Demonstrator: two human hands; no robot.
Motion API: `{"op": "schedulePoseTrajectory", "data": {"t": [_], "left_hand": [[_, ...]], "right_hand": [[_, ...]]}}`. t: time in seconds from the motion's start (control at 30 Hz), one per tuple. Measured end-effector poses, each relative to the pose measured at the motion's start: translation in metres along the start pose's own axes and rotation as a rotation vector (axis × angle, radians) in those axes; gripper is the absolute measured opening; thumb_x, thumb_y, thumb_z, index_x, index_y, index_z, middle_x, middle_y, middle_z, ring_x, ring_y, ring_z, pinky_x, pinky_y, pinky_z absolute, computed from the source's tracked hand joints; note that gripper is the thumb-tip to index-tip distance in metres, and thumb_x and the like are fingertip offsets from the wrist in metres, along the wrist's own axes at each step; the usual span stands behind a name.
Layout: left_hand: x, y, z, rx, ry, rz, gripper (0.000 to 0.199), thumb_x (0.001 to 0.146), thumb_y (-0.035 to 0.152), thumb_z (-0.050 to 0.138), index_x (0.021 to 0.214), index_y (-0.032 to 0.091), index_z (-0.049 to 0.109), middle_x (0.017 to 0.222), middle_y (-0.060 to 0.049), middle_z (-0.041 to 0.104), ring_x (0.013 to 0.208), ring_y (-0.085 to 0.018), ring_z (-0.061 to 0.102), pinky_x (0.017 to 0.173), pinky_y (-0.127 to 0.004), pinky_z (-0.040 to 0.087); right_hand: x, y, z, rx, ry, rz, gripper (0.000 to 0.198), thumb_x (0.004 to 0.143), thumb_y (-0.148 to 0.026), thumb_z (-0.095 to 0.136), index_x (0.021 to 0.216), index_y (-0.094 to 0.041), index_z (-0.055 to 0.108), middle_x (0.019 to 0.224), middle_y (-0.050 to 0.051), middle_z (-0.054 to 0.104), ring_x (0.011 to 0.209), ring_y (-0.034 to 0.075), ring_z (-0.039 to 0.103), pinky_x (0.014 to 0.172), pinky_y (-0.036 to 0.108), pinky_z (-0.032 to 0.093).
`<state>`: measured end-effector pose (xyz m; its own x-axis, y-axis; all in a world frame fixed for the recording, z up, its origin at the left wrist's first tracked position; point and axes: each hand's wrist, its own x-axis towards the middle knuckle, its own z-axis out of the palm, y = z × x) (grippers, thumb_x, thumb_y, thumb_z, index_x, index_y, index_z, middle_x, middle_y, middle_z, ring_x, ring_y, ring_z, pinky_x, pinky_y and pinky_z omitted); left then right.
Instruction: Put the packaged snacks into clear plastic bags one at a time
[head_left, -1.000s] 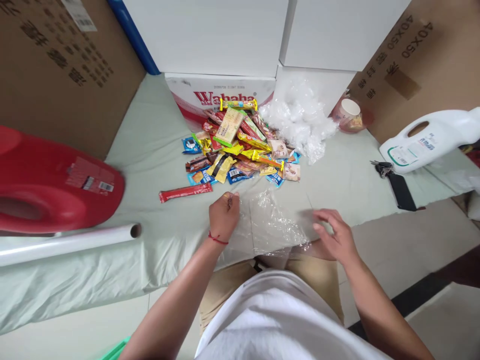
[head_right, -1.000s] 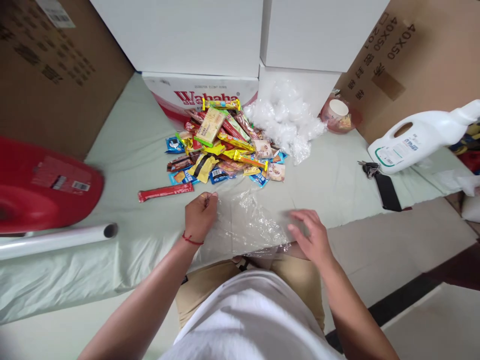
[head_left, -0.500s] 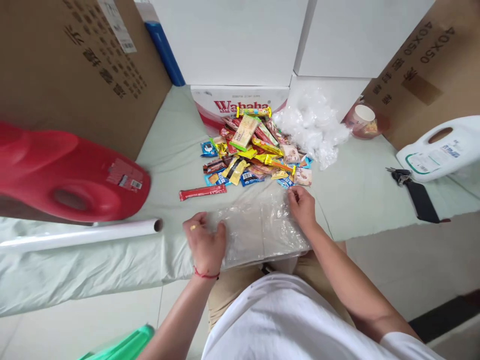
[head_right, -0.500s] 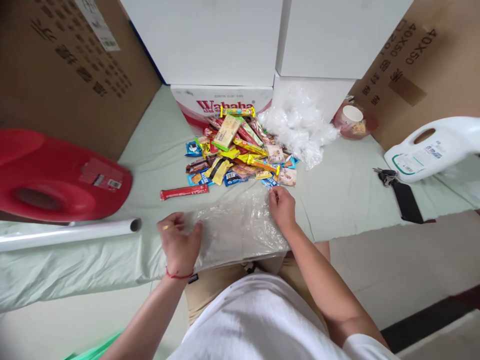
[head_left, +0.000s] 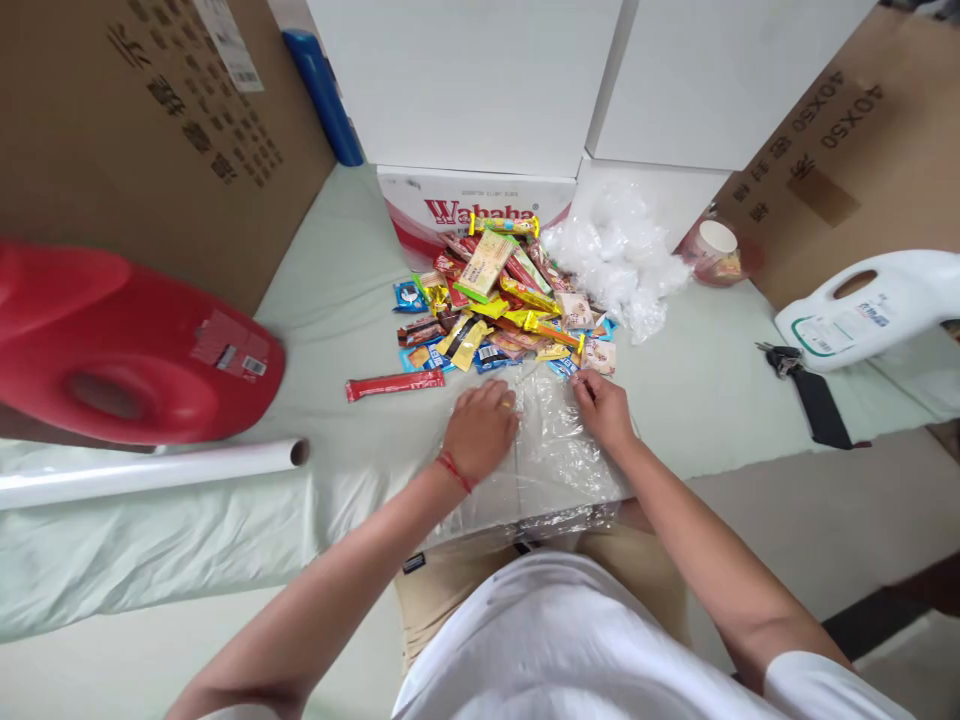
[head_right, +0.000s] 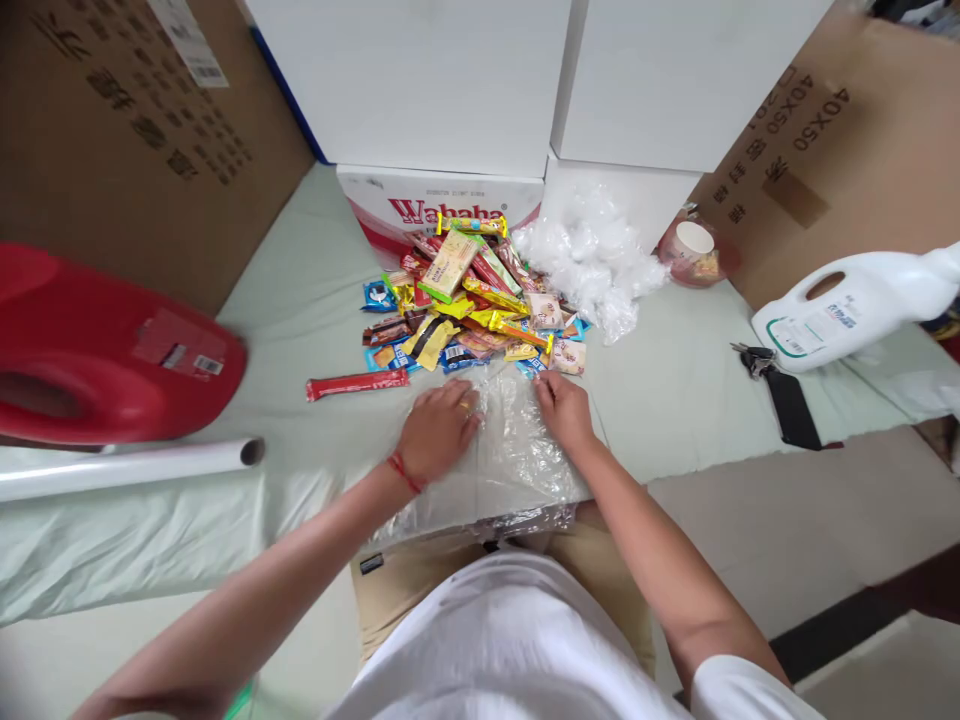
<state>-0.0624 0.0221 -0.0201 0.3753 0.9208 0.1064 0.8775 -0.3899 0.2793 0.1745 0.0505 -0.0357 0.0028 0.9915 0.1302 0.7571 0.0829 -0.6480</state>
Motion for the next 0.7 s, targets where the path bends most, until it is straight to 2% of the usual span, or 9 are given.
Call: {"op": "schedulePoseTrajectory", "data": {"t": [0.1,0.17,0.3,0.4,0.53,0.7], "left_hand": [[0.018,-0.019,0.015,-0.012,0.008,-0.04,0.043,0.105,0.032,0.045,0.138,0.013,0.064,0.154,-0.016,0.058,0.144,-0.033,0.051,0.119,-0.053,0.039],[0.022,-0.025,0.021,-0.025,0.04,-0.034,0.044,0.105,0.032,0.044,0.14,0.013,0.063,0.154,-0.015,0.058,0.143,-0.032,0.052,0.119,-0.053,0.038],[0.02,-0.027,0.025,-0.033,0.067,-0.004,0.043,0.104,0.032,0.046,0.139,0.016,0.065,0.154,-0.013,0.059,0.141,-0.032,0.054,0.118,-0.053,0.039],[0.02,-0.028,0.024,-0.029,0.057,0.014,0.042,0.103,0.032,0.047,0.138,0.016,0.065,0.154,-0.013,0.059,0.14,-0.032,0.055,0.118,-0.052,0.039],[0.02,-0.03,0.024,-0.026,0.051,0.027,0.043,0.104,0.033,0.045,0.138,0.016,0.064,0.151,-0.013,0.061,0.14,-0.032,0.055,0.118,-0.052,0.038],[0.023,-0.035,0.024,-0.062,0.053,0.038,0.041,0.103,0.034,0.045,0.136,0.02,0.066,0.148,-0.012,0.063,0.139,-0.032,0.055,0.116,-0.051,0.038]], "right_hand": [[0.011,0.022,-0.021,-0.046,0.036,0.067,0.037,0.097,-0.044,0.047,0.11,-0.02,0.071,0.091,0.006,0.076,0.077,0.021,0.066,0.076,0.031,0.05],[0.023,0.026,-0.037,-0.097,0.082,0.091,0.036,0.096,-0.043,0.048,0.111,-0.019,0.071,0.096,0.007,0.077,0.078,0.021,0.066,0.076,0.031,0.05],[0.067,0.004,-0.052,-0.226,0.146,0.049,0.034,0.1,-0.039,0.044,0.11,-0.02,0.071,0.103,0.008,0.076,0.091,0.023,0.068,0.085,0.032,0.049],[0.113,-0.027,-0.043,-0.383,0.062,0.1,0.04,0.101,-0.045,0.047,0.121,-0.018,0.07,0.116,0.014,0.074,0.106,0.028,0.068,0.09,0.036,0.05],[0.162,-0.056,-0.019,-0.566,-0.119,0.255,0.064,0.097,-0.061,0.054,0.131,-0.009,0.068,0.131,0.027,0.067,0.116,0.037,0.067,0.091,0.041,0.053],[0.181,-0.059,-0.012,-0.652,-0.243,0.272,0.058,0.091,-0.057,0.066,0.124,-0.01,0.074,0.124,0.025,0.072,0.115,0.037,0.069,0.09,0.04,0.055]]}}
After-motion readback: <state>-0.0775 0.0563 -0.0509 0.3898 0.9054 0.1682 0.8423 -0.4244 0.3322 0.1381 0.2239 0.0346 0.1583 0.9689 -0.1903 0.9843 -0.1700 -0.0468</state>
